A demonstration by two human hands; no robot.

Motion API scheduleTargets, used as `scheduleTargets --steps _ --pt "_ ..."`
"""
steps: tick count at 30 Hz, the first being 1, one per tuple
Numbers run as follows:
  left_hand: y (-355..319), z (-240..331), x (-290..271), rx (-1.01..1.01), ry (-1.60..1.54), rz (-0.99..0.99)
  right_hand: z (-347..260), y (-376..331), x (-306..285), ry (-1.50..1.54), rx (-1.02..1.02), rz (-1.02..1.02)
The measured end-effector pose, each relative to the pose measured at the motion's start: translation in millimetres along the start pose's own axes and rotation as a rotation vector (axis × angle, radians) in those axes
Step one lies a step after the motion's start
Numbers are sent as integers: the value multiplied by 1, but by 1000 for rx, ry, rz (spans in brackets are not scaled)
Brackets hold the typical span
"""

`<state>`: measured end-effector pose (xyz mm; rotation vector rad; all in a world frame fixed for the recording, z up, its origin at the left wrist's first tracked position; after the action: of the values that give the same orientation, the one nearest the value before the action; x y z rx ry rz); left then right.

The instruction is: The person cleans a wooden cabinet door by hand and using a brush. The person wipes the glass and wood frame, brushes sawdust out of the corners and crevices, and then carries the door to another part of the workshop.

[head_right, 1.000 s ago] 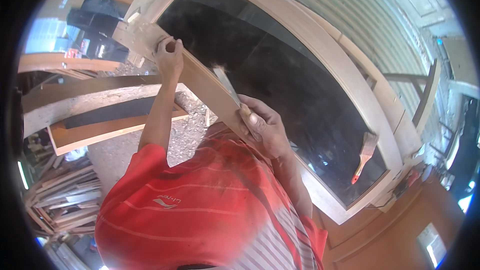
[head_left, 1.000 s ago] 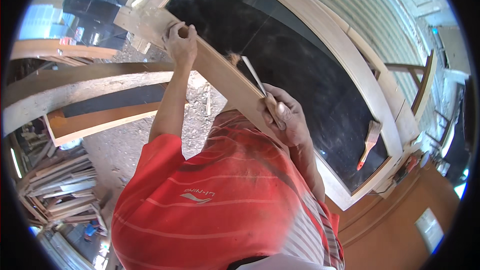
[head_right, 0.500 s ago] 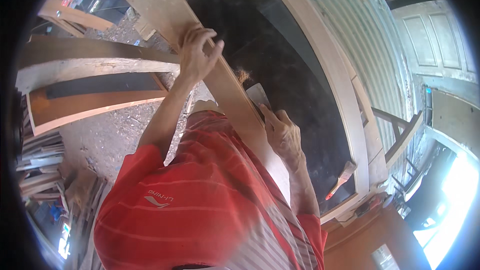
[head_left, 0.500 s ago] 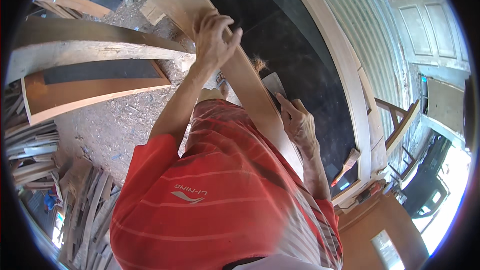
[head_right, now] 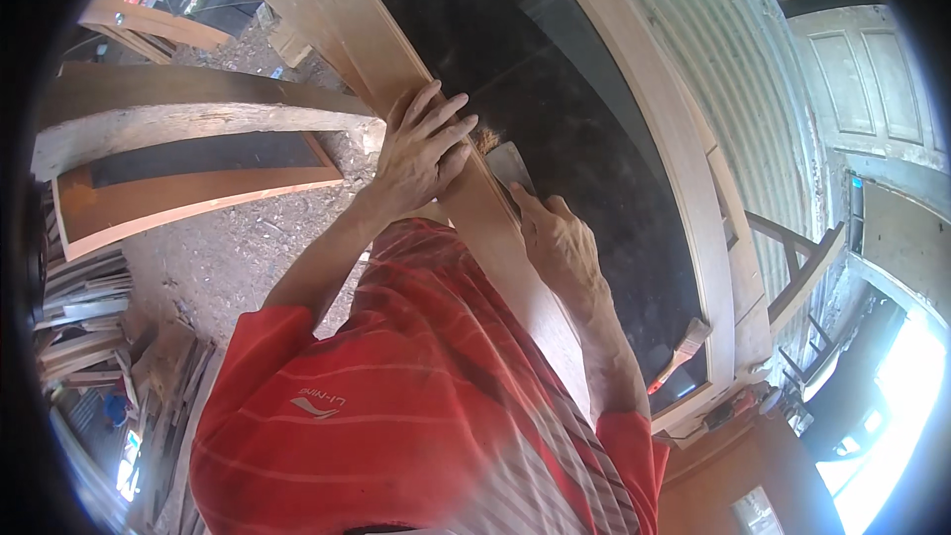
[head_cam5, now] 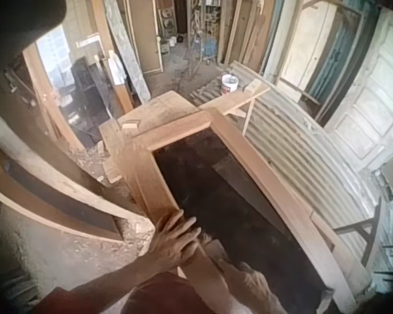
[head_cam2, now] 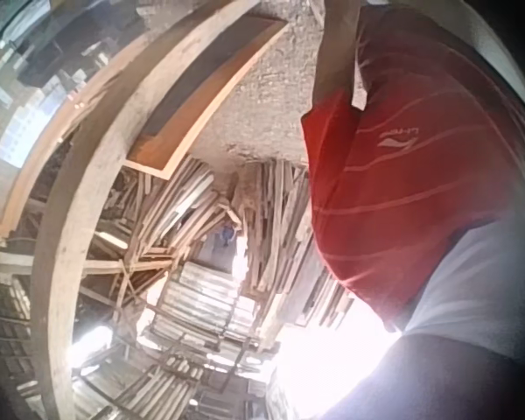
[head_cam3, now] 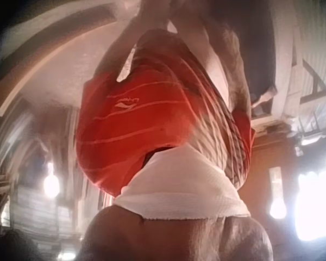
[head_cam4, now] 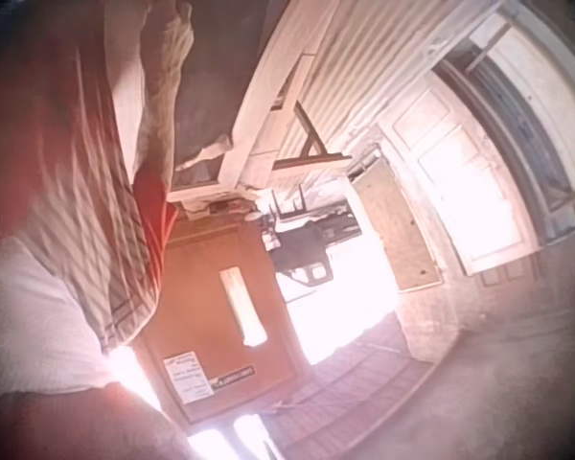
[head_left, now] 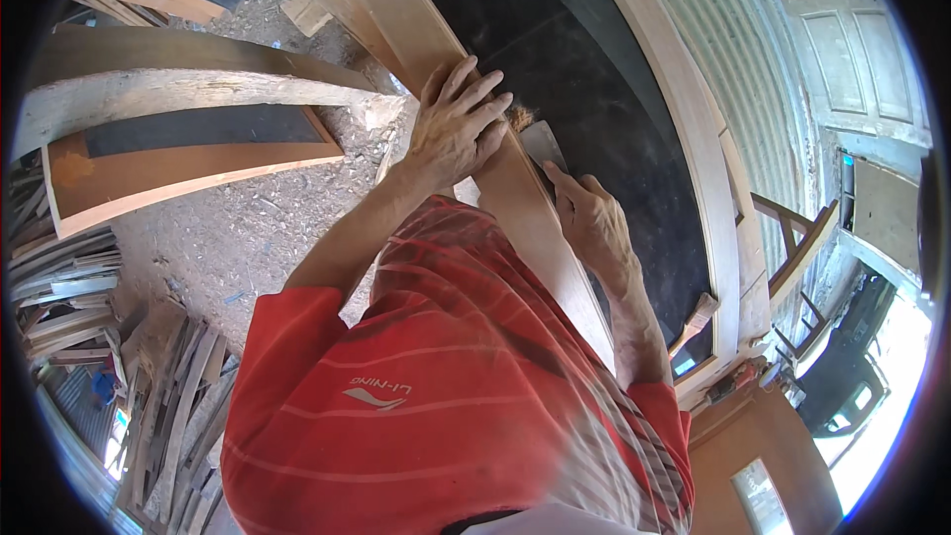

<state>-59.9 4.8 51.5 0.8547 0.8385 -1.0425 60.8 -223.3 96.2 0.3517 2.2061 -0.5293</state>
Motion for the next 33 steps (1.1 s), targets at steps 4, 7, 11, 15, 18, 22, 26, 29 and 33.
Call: scheduleTargets --steps 4,7,11,15,18,22,26,29,33 --pt "-1 -1 -2 6 -4 20 -8 16 -1 -2 -39 10" --pt "-1 -1 1 -6 -29 16 -8 19 -1 11 22 -56" --pt "-1 -2 1 -10 -34 14 -12 35 5 -3 -47 -6" --pt "1 -2 2 -4 -34 11 -14 41 7 6 -23 -8" --pt "2 -1 0 -2 -36 18 -7 39 11 -8 -35 -1" --pt "2 -2 0 2 -42 8 -6 34 17 -59 -40 11" --pt "2 -1 -1 1 -40 34 -6 31 19 -81 -19 44" --pt "2 -4 0 -51 -133 87 -8 31 16 -69 -16 52" --pt "-1 -6 3 -77 -119 86 -8 33 15 -83 -29 40"
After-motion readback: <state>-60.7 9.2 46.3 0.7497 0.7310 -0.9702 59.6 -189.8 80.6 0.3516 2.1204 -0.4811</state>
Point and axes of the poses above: each hand's wrist, its own y-axis towards the middle knuckle, its own x-axis out of the palm, z = x × y, the point moved 1 cm from there along y, towards the middle knuckle, and after that the axes turned 7 degrees about -z, right-handed, at the moved point
